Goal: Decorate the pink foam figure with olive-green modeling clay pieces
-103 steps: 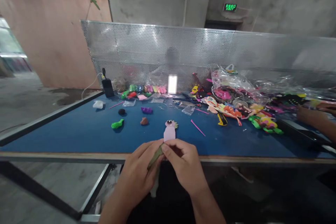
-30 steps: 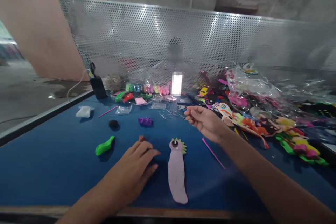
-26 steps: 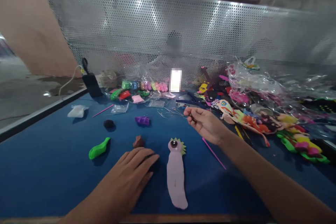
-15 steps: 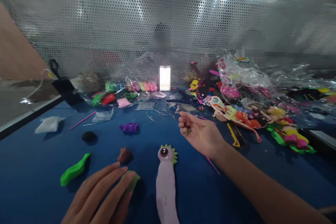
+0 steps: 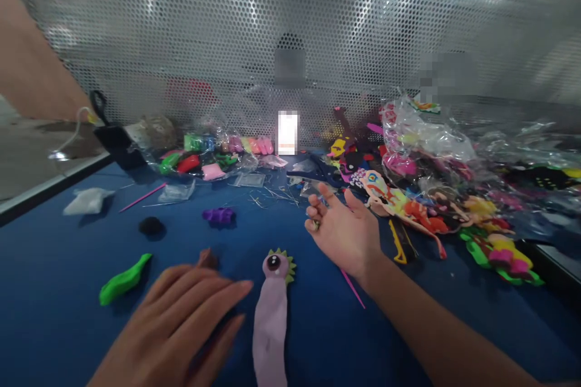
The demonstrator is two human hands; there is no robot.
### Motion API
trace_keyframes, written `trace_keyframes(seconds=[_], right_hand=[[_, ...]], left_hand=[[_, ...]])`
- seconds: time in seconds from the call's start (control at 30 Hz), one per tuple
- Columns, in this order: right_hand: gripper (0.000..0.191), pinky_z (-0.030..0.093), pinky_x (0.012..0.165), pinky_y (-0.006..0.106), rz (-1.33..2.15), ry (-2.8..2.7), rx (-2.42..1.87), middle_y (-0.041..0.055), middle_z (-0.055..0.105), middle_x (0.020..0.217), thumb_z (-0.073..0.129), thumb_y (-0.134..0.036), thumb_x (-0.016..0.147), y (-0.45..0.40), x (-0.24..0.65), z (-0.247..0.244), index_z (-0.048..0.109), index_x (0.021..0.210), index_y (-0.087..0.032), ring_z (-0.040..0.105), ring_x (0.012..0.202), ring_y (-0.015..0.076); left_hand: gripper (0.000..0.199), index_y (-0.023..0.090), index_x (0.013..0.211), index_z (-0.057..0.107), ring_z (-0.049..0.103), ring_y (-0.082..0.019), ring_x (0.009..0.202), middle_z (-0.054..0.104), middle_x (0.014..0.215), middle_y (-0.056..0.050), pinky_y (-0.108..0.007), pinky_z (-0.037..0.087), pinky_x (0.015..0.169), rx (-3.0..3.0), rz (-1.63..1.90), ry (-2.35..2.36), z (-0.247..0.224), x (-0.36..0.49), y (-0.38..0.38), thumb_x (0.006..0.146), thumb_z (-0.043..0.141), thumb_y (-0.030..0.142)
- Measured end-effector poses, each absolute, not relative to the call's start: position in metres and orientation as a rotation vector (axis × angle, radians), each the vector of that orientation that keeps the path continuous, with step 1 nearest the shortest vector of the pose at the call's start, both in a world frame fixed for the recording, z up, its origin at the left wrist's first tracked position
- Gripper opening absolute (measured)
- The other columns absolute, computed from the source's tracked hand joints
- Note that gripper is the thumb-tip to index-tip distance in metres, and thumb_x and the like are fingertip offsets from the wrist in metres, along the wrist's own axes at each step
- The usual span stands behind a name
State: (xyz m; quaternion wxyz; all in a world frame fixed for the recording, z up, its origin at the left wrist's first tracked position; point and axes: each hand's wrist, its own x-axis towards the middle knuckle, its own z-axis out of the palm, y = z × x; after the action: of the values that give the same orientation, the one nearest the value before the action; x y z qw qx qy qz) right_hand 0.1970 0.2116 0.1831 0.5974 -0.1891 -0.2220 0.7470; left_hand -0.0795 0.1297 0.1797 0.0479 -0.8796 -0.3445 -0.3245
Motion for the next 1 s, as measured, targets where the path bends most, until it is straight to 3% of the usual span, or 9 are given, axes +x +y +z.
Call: trace_keyframes(seconds=[0.13,0.33,0.57,0.73,0.9,1.0], right_hand=[[0.04,0.048,0.07,0.03,1.83,-0.575,-0.403,0.0061,0.065,0.108,0.046,-0.055,0.095,0.205,0.177,0.197,0.062,0.115,-0.026,0.058,0.081,0.0194],[0.045,0.047,0.062,0.027,1.855,-0.685,-0.392,0.0086,0.064,0.116,0.043,-0.058,0.096,0.203,0.152,0.2,0.057,0.123,-0.024,0.061,0.085,0.0198],[0.043,0.053,0.081,0.033,1.78,-0.72,-0.369,0.0088,0.065,0.12,0.054,-0.054,0.092,0.194,0.158,0.193,0.058,0.124,-0.025,0.063,0.104,0.0218],[0.04,0.052,0.095,0.034,1.847,-0.684,-0.378,0.0102,0.066,0.122,0.061,-0.038,0.088,0.192,0.172,0.185,0.059,0.123,-0.021,0.065,0.109,0.0207],[0.037,0.046,0.109,0.04,1.871,-0.694,-0.388,0.0122,0.066,0.121,0.064,-0.031,0.082,0.193,0.176,0.177,0.062,0.117,-0.018,0.063,0.118,0.0239],[0.034,0.047,0.108,0.04,1.862,-0.649,-0.436,0.0116,0.068,0.114,0.064,-0.03,0.08,0.194,0.176,0.175,0.064,0.112,-0.018,0.065,0.111,0.0233]], left_hand=[[0.033,0.024,0.127,0.064,0.068,-0.026,0.092,0.075,0.106,-0.007,-0.042,0.048,0.08,-2.696,-0.851,-1.014,0.207,-0.027,0.172,0.096,0.057,0.035],[0.016,0.024,0.103,0.075,0.067,-0.024,0.092,0.072,0.103,-0.007,-0.036,0.045,0.073,-2.793,-0.79,-1.152,0.201,-0.011,0.213,0.093,0.063,0.026],[0.02,0.02,0.095,0.071,0.063,-0.023,0.091,0.071,0.096,-0.006,-0.037,0.04,0.076,-2.761,-0.94,-0.979,0.192,-0.016,0.213,0.098,0.054,0.031],[0.02,0.021,0.101,0.069,0.062,-0.021,0.091,0.071,0.096,-0.005,-0.036,0.039,0.079,-2.706,-1.102,-0.895,0.184,-0.015,0.214,0.1,0.05,0.026],[0.017,0.021,0.095,0.068,0.064,-0.018,0.087,0.07,0.09,-0.003,-0.032,0.045,0.078,-2.726,-1.365,-0.988,0.189,-0.025,0.212,0.099,0.053,0.026],[0.016,0.021,0.091,0.07,0.066,-0.017,0.084,0.071,0.088,-0.003,-0.03,0.049,0.077,-2.814,-1.506,-1.075,0.193,-0.028,0.212,0.097,0.056,0.026]])
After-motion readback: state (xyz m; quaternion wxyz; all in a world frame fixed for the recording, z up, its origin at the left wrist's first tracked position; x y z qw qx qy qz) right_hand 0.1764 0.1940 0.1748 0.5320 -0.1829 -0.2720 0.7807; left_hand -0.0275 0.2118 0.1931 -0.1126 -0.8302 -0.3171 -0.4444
